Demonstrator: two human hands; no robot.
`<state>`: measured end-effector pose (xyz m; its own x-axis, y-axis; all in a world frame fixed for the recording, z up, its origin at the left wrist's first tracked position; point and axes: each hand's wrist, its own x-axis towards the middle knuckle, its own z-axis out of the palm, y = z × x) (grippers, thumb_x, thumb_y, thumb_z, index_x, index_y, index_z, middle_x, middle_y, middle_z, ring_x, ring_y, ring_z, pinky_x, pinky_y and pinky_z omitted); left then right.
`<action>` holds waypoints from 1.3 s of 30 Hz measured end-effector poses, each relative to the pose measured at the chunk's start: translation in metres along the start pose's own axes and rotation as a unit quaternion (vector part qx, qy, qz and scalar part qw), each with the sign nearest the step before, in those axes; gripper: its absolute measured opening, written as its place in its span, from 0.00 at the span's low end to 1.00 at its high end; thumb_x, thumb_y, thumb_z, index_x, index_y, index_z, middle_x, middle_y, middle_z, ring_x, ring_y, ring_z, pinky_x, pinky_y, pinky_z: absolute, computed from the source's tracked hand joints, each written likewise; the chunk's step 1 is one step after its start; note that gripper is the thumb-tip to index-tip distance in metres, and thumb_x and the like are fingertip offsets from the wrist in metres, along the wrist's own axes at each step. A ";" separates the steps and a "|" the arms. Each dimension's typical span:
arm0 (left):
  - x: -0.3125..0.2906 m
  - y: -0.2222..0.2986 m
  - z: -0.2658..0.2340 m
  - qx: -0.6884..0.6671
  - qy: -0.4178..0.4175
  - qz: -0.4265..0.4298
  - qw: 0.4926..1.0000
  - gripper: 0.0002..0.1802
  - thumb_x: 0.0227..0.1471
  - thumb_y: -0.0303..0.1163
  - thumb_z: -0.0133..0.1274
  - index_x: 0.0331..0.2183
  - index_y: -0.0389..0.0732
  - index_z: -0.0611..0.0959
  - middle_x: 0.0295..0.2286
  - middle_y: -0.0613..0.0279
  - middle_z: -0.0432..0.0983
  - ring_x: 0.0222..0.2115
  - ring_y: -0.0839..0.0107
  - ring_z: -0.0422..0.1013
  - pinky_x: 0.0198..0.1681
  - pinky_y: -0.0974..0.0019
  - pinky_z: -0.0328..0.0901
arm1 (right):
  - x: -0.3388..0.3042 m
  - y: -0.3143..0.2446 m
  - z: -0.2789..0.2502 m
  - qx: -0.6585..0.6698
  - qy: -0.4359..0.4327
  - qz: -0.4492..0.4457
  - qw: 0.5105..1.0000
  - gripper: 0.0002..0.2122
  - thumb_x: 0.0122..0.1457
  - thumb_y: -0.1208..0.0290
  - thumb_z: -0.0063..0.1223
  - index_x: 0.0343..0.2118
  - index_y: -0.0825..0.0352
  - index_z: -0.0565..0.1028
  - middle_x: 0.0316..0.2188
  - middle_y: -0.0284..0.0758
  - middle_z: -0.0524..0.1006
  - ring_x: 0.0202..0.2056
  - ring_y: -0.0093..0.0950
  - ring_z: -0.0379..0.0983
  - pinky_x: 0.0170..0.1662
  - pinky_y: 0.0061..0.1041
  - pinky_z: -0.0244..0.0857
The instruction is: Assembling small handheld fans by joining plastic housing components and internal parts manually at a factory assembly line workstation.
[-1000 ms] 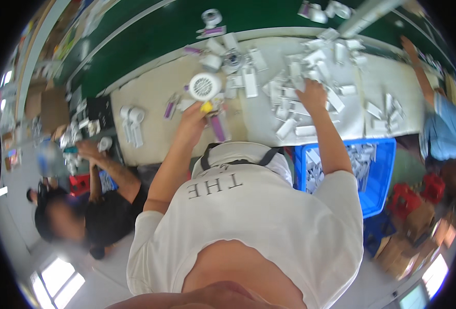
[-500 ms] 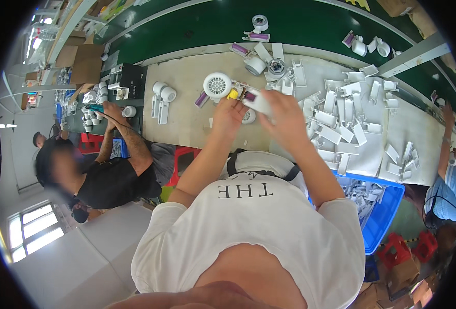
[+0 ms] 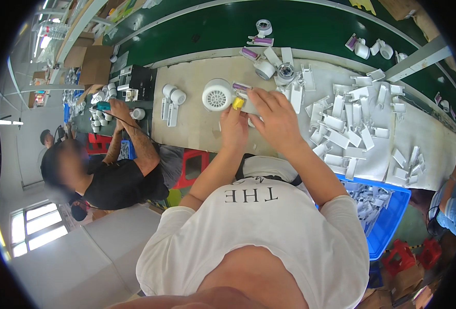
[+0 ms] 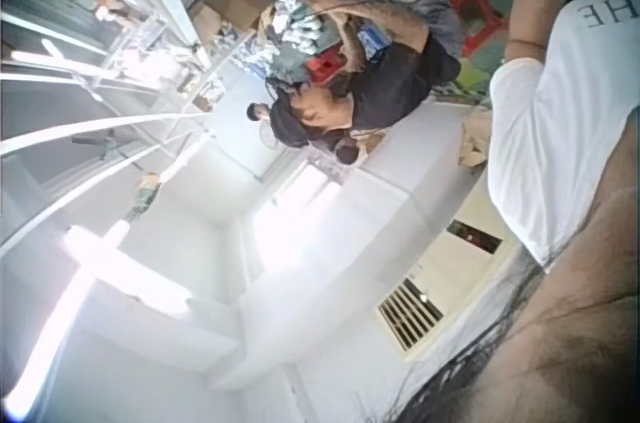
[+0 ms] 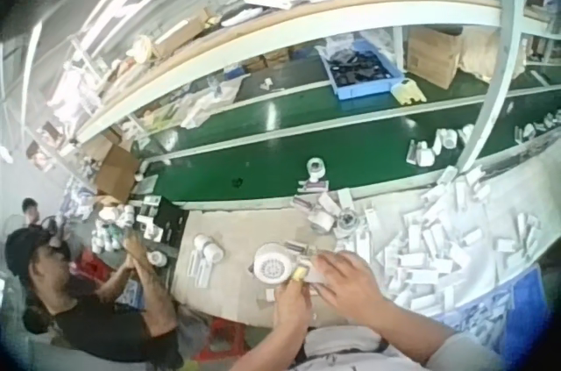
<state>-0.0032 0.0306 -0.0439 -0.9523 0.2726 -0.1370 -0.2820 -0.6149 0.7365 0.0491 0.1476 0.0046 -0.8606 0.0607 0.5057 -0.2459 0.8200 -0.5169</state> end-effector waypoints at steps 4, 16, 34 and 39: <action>-0.001 0.025 0.017 -0.059 -0.029 0.000 0.998 0.17 0.48 0.27 0.48 0.43 0.37 0.69 0.39 0.58 0.69 0.41 0.68 0.67 0.45 0.65 0.62 | -0.015 0.024 0.008 0.199 0.013 0.220 0.955 0.22 0.47 0.63 0.55 0.44 0.68 0.67 0.36 0.37 0.72 0.37 0.26 0.66 0.41 0.23 0.60; 0.031 0.059 0.018 -0.057 -0.053 0.006 0.997 0.15 0.49 0.29 0.46 0.40 0.34 0.70 0.34 0.53 0.72 0.35 0.65 0.70 0.40 0.64 0.66 | 0.024 0.024 0.018 0.300 -0.015 0.069 0.951 0.12 0.50 0.65 0.52 0.21 0.71 0.71 0.14 0.30 0.63 0.18 0.18 0.59 0.20 0.19 0.53; 0.136 0.115 -0.220 0.866 0.111 -0.169 0.457 0.20 0.38 0.32 0.51 0.37 0.35 0.70 0.29 0.45 0.73 0.30 0.48 0.70 0.33 0.53 0.63 | 0.174 0.235 0.197 -0.197 -0.208 0.270 0.919 0.23 0.41 0.61 0.55 0.42 0.61 0.68 0.44 0.38 0.66 0.47 0.37 0.60 0.48 0.32 0.58; 0.148 0.076 -0.175 0.591 0.012 0.004 0.807 0.17 0.48 0.32 0.46 0.40 0.34 0.71 0.38 0.50 0.70 0.38 0.60 0.68 0.41 0.63 0.63 | 0.163 0.245 0.201 0.129 -0.200 0.350 0.906 0.21 0.43 0.64 0.57 0.37 0.69 0.63 0.29 0.40 0.72 0.28 0.31 0.72 0.29 0.28 0.69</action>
<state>-0.1856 -0.1058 -0.1243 -0.9599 0.2480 -0.1306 0.0187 0.5215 0.8530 -0.2417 0.2440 -0.1788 -0.9260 0.2604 -0.2732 0.3711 0.4963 -0.7848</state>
